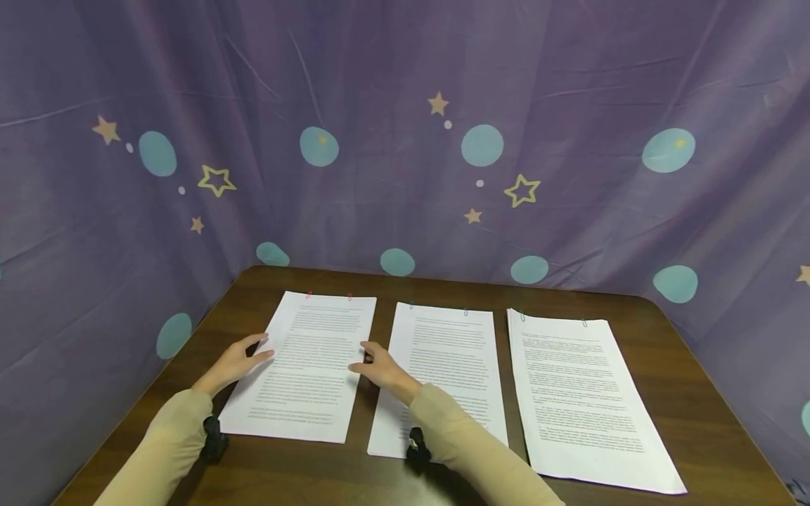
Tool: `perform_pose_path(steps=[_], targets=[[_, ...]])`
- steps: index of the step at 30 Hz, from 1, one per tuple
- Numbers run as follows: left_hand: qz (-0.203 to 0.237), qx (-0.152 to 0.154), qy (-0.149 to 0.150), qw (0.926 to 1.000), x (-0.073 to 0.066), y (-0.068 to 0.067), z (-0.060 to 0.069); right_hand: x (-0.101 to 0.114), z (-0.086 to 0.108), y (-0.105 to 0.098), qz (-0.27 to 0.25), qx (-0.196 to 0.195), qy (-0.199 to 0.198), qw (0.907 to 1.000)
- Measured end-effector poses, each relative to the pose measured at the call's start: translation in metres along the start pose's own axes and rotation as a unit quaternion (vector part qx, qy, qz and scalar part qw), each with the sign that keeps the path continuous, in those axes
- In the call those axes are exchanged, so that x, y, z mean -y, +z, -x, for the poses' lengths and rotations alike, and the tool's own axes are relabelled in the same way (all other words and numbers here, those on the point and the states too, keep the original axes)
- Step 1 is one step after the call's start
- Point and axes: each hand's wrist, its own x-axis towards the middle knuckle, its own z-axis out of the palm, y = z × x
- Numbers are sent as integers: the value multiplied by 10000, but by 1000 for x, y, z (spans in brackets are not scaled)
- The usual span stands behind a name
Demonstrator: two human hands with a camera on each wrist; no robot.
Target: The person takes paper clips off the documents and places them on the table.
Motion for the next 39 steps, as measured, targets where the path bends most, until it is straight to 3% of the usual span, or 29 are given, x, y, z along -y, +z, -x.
perform_pose_path(steps=[4,9,13,17,25,32,39], targets=[[654,-23,0,9979,-1,-3,1,-2,-1,0,-846,-194,96,9962],[1320,-135,-85,9911,-3,-5,1,-1,-1,-1,-1796,-419,215,9826],[1600,-249,-100,9868,-1,-5,1,0,-2,0,-2412,-460,310,9689],[1706,-416,-345,9839,2,-2,0,0,-2,1,-2737,-434,390,9600],[2058,-671,-868,9724,2,0,-2,-3,-4,0,-2713,-543,327,9604],[2665,-819,-831,9568,0,-4,-1,1,-3,-6,-2463,-760,170,9661],[3151,-852,-667,9429,-12,-9,2,8,-3,-20,-2034,-1078,-230,9729]])
